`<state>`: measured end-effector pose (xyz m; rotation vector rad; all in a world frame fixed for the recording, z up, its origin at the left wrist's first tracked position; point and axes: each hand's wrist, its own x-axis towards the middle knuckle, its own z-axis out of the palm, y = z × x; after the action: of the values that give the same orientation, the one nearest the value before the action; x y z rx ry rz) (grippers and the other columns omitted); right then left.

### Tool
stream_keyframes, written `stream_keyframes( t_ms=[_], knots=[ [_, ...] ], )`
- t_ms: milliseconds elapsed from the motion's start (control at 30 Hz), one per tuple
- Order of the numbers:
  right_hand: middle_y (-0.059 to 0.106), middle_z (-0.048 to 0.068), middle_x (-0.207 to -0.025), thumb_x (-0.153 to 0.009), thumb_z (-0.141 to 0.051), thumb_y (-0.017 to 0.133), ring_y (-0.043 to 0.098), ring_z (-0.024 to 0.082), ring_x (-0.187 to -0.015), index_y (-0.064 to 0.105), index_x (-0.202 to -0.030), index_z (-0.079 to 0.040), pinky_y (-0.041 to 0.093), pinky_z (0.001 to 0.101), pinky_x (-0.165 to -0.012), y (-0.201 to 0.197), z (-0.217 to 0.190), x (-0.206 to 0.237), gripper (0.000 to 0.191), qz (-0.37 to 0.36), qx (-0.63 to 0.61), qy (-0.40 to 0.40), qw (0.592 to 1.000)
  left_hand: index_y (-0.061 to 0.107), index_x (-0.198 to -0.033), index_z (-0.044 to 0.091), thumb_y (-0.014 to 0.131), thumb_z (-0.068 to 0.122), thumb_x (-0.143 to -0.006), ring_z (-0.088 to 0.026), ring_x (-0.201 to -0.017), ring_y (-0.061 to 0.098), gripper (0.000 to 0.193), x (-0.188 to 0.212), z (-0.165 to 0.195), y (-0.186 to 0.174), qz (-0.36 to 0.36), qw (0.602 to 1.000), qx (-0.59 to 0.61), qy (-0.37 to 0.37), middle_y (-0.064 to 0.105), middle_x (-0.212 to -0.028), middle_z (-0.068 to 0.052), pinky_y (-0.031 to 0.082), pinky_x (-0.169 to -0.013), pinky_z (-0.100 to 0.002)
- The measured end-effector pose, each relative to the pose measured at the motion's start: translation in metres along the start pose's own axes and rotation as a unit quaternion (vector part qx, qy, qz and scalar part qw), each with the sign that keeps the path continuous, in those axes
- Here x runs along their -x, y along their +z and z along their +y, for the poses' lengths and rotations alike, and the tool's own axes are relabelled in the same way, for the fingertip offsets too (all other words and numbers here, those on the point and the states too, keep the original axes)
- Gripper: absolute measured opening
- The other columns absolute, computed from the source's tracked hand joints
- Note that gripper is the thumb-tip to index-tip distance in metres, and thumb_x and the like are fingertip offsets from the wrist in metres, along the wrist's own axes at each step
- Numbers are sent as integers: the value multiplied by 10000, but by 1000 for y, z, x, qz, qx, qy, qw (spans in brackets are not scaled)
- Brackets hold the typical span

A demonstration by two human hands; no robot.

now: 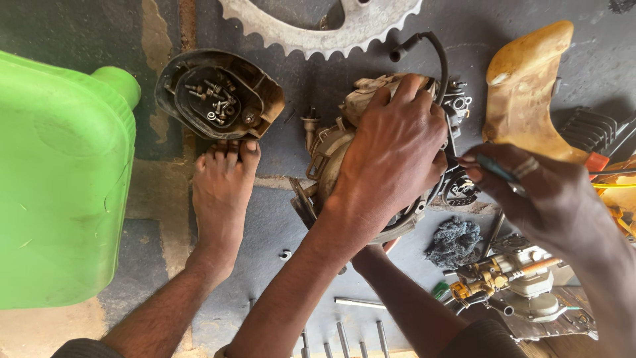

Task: The person works on a disassembled engine block on the floor, using pliers to remove a hose and then attaching a carburetor. They manipulate various small engine parts and tools while sitting barefoot.

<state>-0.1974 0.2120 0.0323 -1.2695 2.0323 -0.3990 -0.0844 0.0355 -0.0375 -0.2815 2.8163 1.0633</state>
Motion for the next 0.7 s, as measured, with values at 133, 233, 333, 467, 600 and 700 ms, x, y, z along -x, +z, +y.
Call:
stream_keyframes(
  t_ms=[133, 233, 333, 467, 600, 700],
  knots=[
    [721, 144, -857, -1023, -138, 633, 682, 182, -626, 677, -1051, 21, 527, 323, -495, 7, 2, -15, 167, 33, -11, -18, 999, 748, -948, -16, 846, 324, -705, -293, -1152, 598, 429, -1, 2, -2, 10, 1000, 5, -5, 725, -1008, -170, 494, -1017, -494],
    [713, 155, -932, -1071, -141, 592, 700, 189, -717, 655, -1085, 33, 565, 318, -552, 9, -3, -29, 185, 62, -59, -50, 995, 745, -985, -34, 860, 384, -681, -304, -1171, 592, 530, -1, 2, -5, -7, 1000, 3, -5, 723, -1012, -172, 489, -1010, -501],
    [685, 145, -829, -1057, -115, 625, 648, 212, -641, 676, -1059, 29, 504, 379, -547, 8, -11, -35, 153, 67, -49, -7, 997, 745, -992, -31, 858, 412, -682, -308, -1151, 592, 553, -2, 2, -7, -28, 1000, 3, -3, 721, -1022, -167, 479, -1021, -511],
    [635, 150, -812, -1064, -87, 658, 624, 261, -665, 640, -1024, 27, 474, 416, -594, 6, -15, -37, 123, 88, -37, -12, 995, 744, -1000, -31, 843, 410, -727, -308, -1175, 588, 529, -3, 3, -10, -43, 999, -1, -9, 717, -1026, -172, 476, -1039, -505],
    [625, 134, -758, -1059, -44, 657, 602, 240, -595, 627, -945, 30, 436, 393, -526, 11, -11, -40, 139, 106, -30, -28, 994, 745, -965, -32, 816, 425, -753, -323, -1206, 575, 509, -3, 4, -10, -66, 998, -20, 1, 712, -1033, -179, 466, -1048, -506],
    [592, 131, -690, -1067, -18, 684, 550, 229, -530, 613, -835, 34, 387, 395, -481, 17, -8, -44, 248, 128, -11, -20, 992, 743, -962, -36, 796, 399, -772, -330, -1193, 581, 477, -2, 4, -9, -60, 998, -27, 18, 704, -1065, -198, 460, -1064, -500]
  ],
)
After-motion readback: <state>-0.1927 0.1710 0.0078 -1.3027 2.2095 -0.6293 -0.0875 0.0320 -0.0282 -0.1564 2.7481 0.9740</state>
